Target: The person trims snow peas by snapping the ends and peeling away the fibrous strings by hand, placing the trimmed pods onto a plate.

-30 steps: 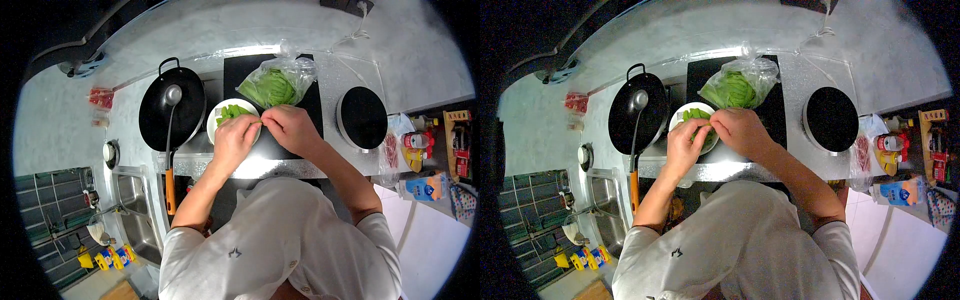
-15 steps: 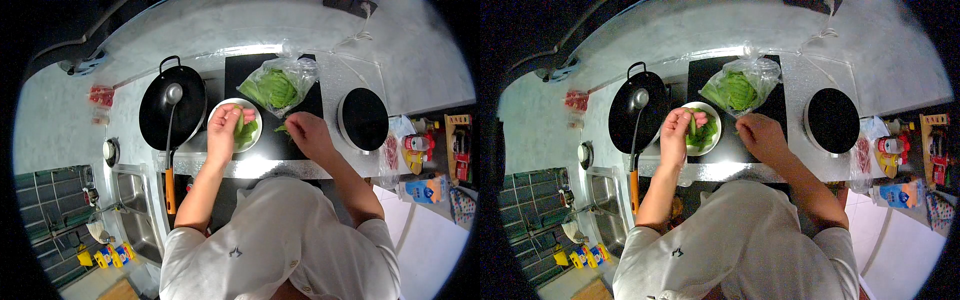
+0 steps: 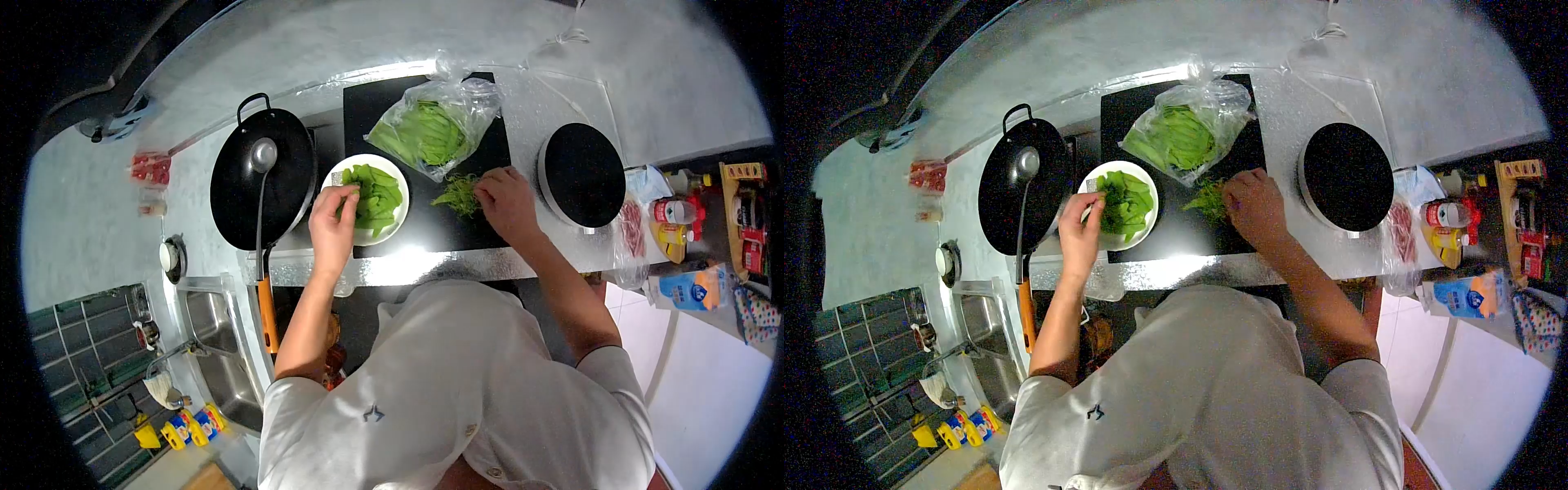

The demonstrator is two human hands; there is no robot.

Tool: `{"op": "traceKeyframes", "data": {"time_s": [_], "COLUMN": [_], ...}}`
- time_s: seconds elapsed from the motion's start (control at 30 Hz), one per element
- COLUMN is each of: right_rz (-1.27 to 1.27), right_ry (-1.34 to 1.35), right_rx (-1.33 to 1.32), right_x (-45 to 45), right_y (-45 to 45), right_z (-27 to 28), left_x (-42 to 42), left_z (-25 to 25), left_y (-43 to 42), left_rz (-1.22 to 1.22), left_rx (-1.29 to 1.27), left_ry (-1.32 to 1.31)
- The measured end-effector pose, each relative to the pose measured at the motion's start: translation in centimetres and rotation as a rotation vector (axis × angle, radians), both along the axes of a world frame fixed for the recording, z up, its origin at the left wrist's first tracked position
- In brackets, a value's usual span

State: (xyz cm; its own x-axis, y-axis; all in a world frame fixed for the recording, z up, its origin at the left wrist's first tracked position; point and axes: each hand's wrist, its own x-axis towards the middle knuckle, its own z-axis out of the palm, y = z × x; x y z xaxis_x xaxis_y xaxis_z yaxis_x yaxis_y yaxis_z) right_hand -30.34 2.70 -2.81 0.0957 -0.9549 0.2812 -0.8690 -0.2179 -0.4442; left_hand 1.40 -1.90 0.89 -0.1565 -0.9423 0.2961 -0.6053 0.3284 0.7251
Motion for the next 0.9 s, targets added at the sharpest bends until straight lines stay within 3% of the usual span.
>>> {"op": "traceKeyframes", "data": {"time_s": [0.13,0.2,0.37,0.47,0.53,0.67,0.73,0.87,0.9], "right_rz": [-0.099,-0.091,-0.068,0.03,0.126,0.23,0.311,0.34,0.266], "right_ry": [-0.107,-0.122,-0.266,-0.174,0.167,0.303,0.575,0.442,0.254], "right_rx": [-0.043,-0.034,0.078,-0.082,0.041,-0.143,-0.127,-0.081,-0.059], "right_x": [-0.2,-0.5,0.0,1.3,2.1,2.2,1.6,1.4,1.5], "right_y": [0.0,-0.2,-2.5,-5.8,-7.8,-10.4,-10.5,-10.2,-10.3], "right_z": [1.9,1.7,2.5,0.9,0.7,-0.7,-0.8,-0.8,-0.8], "left_x": [0.2,0.0,-0.1,-0.2,-0.1,0.0,0.3,1.0,1.0], "left_z": [-1.0,-0.9,-1.4,-1.3,-1.3,-0.7,-0.6,-0.7,-0.7], "left_y": [0.0,0.3,1.8,2.4,2.7,3.1,3.5,4.2,4.3], "left_rz": [-0.08,-0.13,-0.214,-0.215,-0.202,-0.151,-0.14,-0.116,-0.11], "left_rx": [-0.114,-0.223,-0.152,-0.148,-0.141,-0.172,-0.172,-0.161,-0.15], "left_ry": [-0.248,-0.542,-0.597,-0.576,-0.566,-0.535,-0.521,-0.485,-0.487]}}
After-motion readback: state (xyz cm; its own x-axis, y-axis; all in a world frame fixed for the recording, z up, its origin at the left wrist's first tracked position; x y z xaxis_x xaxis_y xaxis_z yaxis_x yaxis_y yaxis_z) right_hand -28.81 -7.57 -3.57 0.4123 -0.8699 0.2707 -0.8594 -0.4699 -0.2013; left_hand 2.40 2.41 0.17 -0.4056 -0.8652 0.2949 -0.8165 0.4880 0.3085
